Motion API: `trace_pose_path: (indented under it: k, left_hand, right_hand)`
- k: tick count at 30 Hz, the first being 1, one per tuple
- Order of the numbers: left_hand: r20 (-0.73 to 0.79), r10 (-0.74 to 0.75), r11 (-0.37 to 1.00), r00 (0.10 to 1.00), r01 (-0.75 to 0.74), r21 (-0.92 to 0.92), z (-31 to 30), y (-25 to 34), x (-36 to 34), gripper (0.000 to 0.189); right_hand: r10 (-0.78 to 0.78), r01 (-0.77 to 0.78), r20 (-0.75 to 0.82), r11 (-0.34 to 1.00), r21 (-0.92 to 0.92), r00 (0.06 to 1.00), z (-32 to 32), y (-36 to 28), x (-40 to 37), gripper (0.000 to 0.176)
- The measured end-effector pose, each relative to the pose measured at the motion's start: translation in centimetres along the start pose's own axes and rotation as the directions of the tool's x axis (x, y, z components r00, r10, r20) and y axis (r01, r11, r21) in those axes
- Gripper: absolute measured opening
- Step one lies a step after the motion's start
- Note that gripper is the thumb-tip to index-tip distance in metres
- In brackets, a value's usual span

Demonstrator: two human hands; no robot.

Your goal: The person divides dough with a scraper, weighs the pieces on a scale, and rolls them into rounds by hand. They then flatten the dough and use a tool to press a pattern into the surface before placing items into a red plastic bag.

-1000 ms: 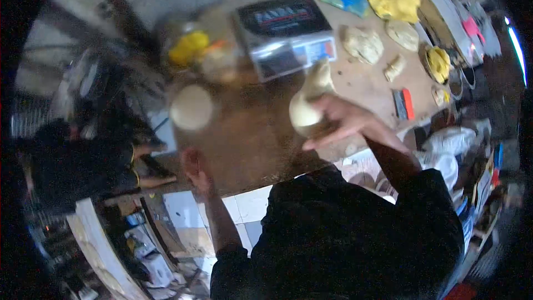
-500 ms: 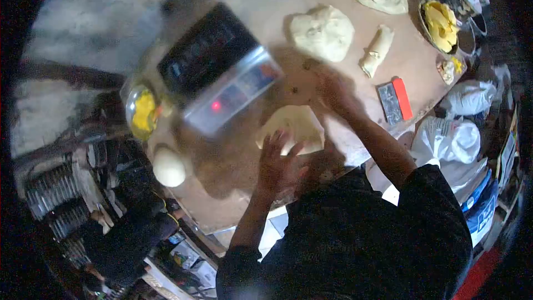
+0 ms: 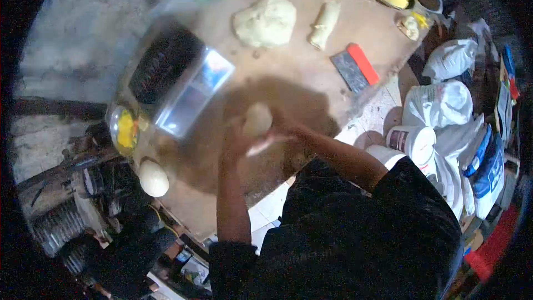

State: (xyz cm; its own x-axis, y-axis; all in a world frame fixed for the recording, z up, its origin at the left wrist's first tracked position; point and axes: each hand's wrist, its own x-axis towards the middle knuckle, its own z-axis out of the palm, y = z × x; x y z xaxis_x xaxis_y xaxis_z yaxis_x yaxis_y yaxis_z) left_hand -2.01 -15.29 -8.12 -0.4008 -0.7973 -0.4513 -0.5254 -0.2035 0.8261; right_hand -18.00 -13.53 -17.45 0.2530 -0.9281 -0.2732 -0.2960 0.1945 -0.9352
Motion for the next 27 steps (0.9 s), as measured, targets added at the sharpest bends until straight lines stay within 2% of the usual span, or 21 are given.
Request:
trace_pose_path:
  k: [1, 2, 4, 6, 8, 9, 10, 12, 14, 15, 16, 17, 18, 19, 21, 22, 23, 24, 25, 26, 27]
  left_hand:
    - [-0.022, 0.068, 0.989, 0.997, -0.064, 0.131, 1.7, -2.1, -3.6, 0.065]
    - [-0.045, 0.135, 0.958, 0.990, -0.119, 0.262, 3.4, -4.2, -7.2, 0.068]
    - [-0.017, -0.144, 0.814, 0.990, 0.128, 0.567, 6.0, -8.8, -12.9, 0.053]
    - [-0.030, -0.071, 0.819, 0.997, 0.076, 0.569, 6.1, -11.8, -13.2, 0.058]
    - [-0.045, -0.025, 0.834, 0.999, 0.045, 0.549, 7.1, -13.3, -14.8, 0.063]
    - [-0.153, 0.163, 0.940, 0.975, -0.106, 0.325, 6.5, -10.1, -14.2, 0.054]
    - [-0.302, 0.311, 0.950, 0.901, -0.294, 0.100, 5.3, -5.9, -12.9, 0.046]
    - [-0.319, 0.422, 0.885, 0.848, -0.462, -0.057, 2.6, 0.0, -11.7, 0.033]
    - [-0.240, 0.711, 0.701, 0.661, -0.640, 0.314, 2.6, 0.8, -11.8, 0.036]
    - [-0.249, 0.708, 0.704, 0.661, -0.638, 0.311, 3.0, 0.7, -11.9, 0.036]
    - [-0.159, 0.626, 0.763, 0.763, -0.558, 0.326, 4.0, 0.4, -12.3, 0.039]
    - [-0.066, 0.518, 0.812, 0.853, -0.467, 0.350, 5.2, 0.0, -12.9, 0.043]
    - [-0.011, 0.262, 0.931, 0.965, -0.250, 0.265, 8.1, -4.7, -12.1, 0.045]
    - [0.072, 0.445, 0.786, 0.892, -0.428, 0.445, 11.8, -12.3, -10.1, 0.041]
    - [0.113, 0.558, 0.649, 0.822, -0.517, 0.558, 11.0, -7.8, -12.4, 0.042]
    - [0.117, 0.532, 0.656, 0.838, -0.496, 0.568, 9.1, -6.8, -12.5, 0.042]
    - [-0.047, 0.335, 0.908, 0.941, -0.310, 0.281, 7.5, -5.9, -11.9, 0.041]
    - [-0.140, 0.080, 0.994, 0.987, -0.090, -0.069, 6.1, -5.6, -10.9, 0.040]
    - [-0.292, 0.015, 0.997, 0.956, -0.037, -0.070, 4.8, -7.3, -8.2, 0.037]
    - [-0.435, -0.049, 0.996, 0.899, 0.012, -0.088, 3.5, -9.1, -5.4, 0.035]
    - [-0.537, -0.084, 0.985, 0.839, 0.151, 0.082, 1.5, -7.4, -2.5, 0.036]
  right_hand:
    - [-0.151, 0.101, 0.199, 0.965, 0.241, 0.968, 0.0, -1.0, -2.9, 0.079]
    - [-0.308, 0.303, 0.217, 0.951, 0.055, 0.927, 1.0, -1.0, -6.1, 0.081]
    - [-0.448, 0.491, 0.256, 0.860, -0.141, 0.857, 3.5, -0.2, -10.2, 0.084]
    - [-0.417, 0.548, 0.404, 0.783, -0.296, 0.814, 5.5, 1.1, -12.1, 0.084]
    - [-0.237, 0.359, 0.572, 0.927, -0.109, 0.785, 4.2, -1.7, -9.6, 0.071]
    - [-0.250, 0.372, 0.548, 0.920, -0.123, 0.798, 2.3, -4.5, -8.5, 0.061]
    - [-0.262, 0.387, 0.524, 0.911, -0.142, 0.810, 0.6, -7.3, -8.0, 0.051]
    - [-0.517, 0.561, 0.224, 0.796, -0.229, 0.826, -0.7, -11.4, -9.2, 0.040]
    - [-0.589, 0.650, 0.276, 0.706, -0.282, 0.760, -1.3, -11.0, -9.9, 0.041]
    - [-0.658, 0.728, 0.312, 0.606, -0.320, 0.685, -1.8, -10.5, -10.1, 0.043]
    - [-0.497, 0.635, 0.395, 0.632, -0.445, 0.772, -1.5, -8.6, -10.6, 0.040]
    - [-0.687, 0.709, 0.253, 0.533, -0.461, 0.681, -1.0, -7.7, -12.3, 0.046]
    - [-0.516, 0.623, 0.358, 0.569, -0.537, 0.779, 0.4, -1.6, -12.4, 0.051]
    - [-0.382, 0.594, 0.464, 0.618, -0.515, 0.799, 0.3, -0.4, -13.4, 0.053]
    - [-0.004, 0.476, 0.684, 0.721, -0.504, 0.730, 1.2, 5.6, -13.6, 0.056]
    - [-0.021, 0.481, 0.695, 0.736, -0.476, 0.719, 0.6, 4.5, -12.4, 0.056]
    - [-0.080, 0.453, 0.701, 0.813, -0.366, 0.709, -1.7, 1.7, -10.5, 0.056]
    - [-0.071, 0.373, 0.627, 0.853, -0.366, 0.776, -2.9, -0.4, -8.0, 0.051]
    - [-0.061, 0.294, 0.547, 0.890, -0.349, 0.835, -4.1, -2.4, -5.3, 0.045]
    - [-0.141, 0.255, 0.315, 0.898, -0.357, 0.939, -3.9, -0.9, -1.7, 0.041]
    - [-0.211, 0.219, 0.060, 0.913, -0.346, 0.976, -3.7, 0.5, 1.9, 0.038]
